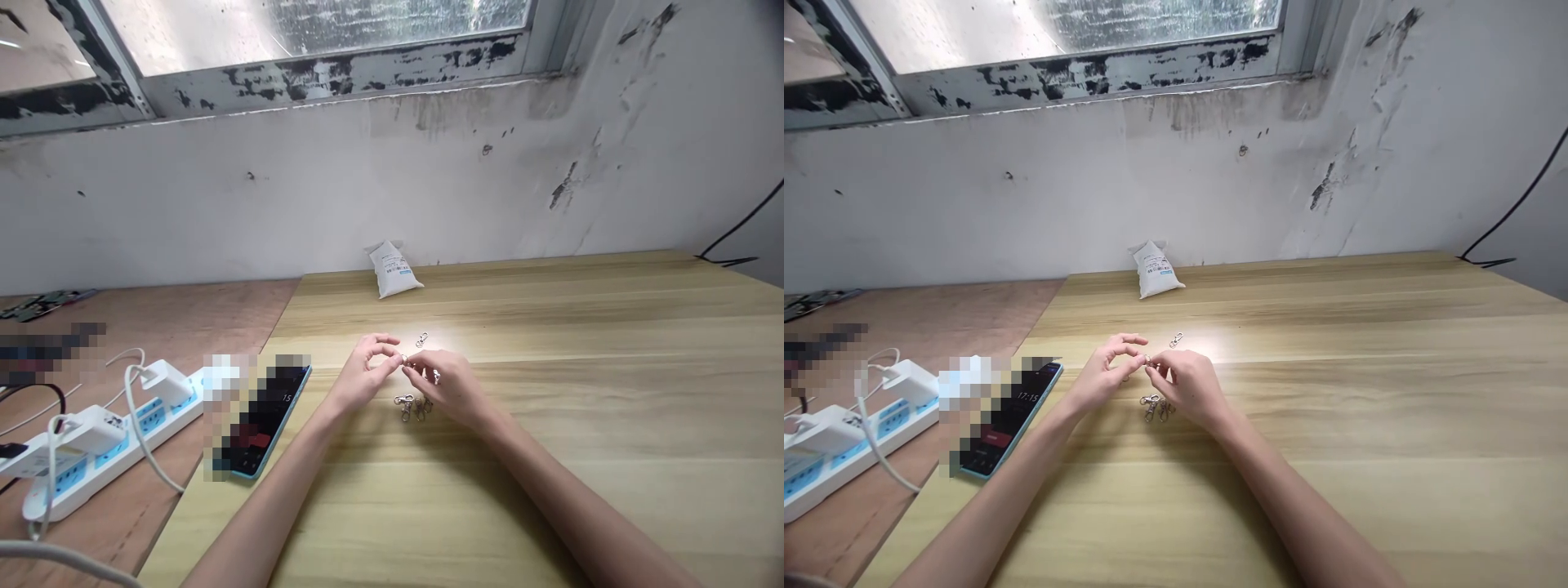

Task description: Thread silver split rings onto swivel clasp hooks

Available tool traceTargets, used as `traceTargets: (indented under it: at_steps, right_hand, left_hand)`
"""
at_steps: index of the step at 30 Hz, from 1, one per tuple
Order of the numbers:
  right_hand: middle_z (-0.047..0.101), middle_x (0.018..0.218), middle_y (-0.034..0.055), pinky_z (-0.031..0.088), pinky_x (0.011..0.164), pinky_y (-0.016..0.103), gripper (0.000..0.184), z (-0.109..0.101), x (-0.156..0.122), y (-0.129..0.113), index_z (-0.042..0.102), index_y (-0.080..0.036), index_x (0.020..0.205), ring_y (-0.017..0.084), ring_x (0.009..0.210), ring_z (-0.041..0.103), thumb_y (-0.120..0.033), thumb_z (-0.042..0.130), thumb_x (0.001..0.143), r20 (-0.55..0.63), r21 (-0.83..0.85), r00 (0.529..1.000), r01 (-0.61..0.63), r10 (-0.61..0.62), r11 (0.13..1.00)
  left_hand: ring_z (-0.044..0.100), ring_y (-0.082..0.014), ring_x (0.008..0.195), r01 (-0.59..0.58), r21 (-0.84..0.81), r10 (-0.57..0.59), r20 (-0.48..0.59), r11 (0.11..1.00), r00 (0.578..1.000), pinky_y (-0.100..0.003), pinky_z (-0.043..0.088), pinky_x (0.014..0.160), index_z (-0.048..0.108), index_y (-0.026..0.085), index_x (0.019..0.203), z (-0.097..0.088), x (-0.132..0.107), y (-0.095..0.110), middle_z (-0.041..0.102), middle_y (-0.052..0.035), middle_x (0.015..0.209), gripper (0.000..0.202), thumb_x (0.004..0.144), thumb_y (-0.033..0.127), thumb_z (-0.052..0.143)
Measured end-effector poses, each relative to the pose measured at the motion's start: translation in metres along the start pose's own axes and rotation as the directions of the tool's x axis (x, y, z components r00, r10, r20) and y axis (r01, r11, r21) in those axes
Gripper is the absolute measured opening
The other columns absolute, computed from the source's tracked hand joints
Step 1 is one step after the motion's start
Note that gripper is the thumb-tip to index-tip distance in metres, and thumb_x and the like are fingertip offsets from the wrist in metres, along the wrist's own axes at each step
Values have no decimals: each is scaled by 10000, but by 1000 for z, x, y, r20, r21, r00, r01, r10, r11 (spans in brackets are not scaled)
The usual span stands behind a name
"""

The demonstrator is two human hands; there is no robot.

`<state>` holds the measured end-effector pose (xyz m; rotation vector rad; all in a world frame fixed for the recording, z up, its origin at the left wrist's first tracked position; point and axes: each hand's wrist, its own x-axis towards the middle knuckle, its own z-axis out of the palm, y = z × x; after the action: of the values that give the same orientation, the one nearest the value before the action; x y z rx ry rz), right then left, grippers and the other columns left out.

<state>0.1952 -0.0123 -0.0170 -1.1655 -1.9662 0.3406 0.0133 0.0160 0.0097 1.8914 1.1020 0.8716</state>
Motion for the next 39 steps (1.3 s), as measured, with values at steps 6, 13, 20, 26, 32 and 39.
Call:
traceTargets:
  at_steps: [6, 13, 20, 26, 32, 39]
  right_hand:
    - [671, 642, 7, 365, 587, 262, 219, 0, -1, -1, 710, -212, 868, 129, 538, 539, -202, 492, 894, -100, -205, 991, 70, -93, 976]
    - [600, 641, -7, 376, 506, 226, 186, -1, 0, -3, 634, -188, 795, 100, 505, 488, -285, 509, 892, 38, 332, 986, -165, 162, 929]
    - [607, 615, -15, 394, 466, 217, 266, 0, 4, 1, 624, -170, 769, 77, 439, 472, -424, 605, 843, 260, 675, 907, -416, 331, 610]
    - [623, 599, -20, 401, 492, 224, 250, -2, 6, 2, 632, -171, 734, 76, 437, 488, -406, 629, 817, 295, 712, 890, -448, 348, 541]
    - [632, 611, -14, 399, 493, 224, 234, -3, 5, 2, 613, -172, 723, 74, 438, 489, -383, 611, 822, 308, 700, 889, -453, 339, 552]
    - [613, 605, -18, 386, 467, 218, 226, -4, 6, 2, 593, -177, 721, 79, 438, 492, -376, 588, 828, 299, 653, 887, -460, 353, 602]
  left_hand:
    - [473, -274, 1254, 11, -8, -11, 1, 1000, 1000, -443, 454, 980, 683, 214, 767, 2, 0, 3, 611, -67, 1206, 175, 848, 347, 603]
    - [457, -276, 1265, 34, -1, -34, 43, 999, 998, -398, 518, 886, 703, 219, 794, 2, -4, 7, 579, -87, 1222, 218, 873, 382, 580]
    - [509, -242, 1178, -240, 341, 272, -50, 909, 961, -458, 390, 1020, 693, 243, 868, 2, -4, 1, 632, -50, 1140, 76, 876, 251, 617]
    - [499, -230, 1197, -406, 466, 457, 3, 786, 889, -416, 372, 1005, 700, 260, 905, 2, -4, -3, 644, -30, 1139, 106, 898, 229, 600]
    - [504, -230, 1190, -421, 482, 481, 0, 768, 877, -413, 375, 998, 699, 255, 899, 2, -5, 0, 645, -35, 1136, 103, 889, 209, 608]
    - [513, -235, 1184, -450, 467, 508, 2, 761, 861, -414, 380, 988, 704, 252, 884, 3, -5, 3, 651, -36, 1105, 97, 867, 194, 629]
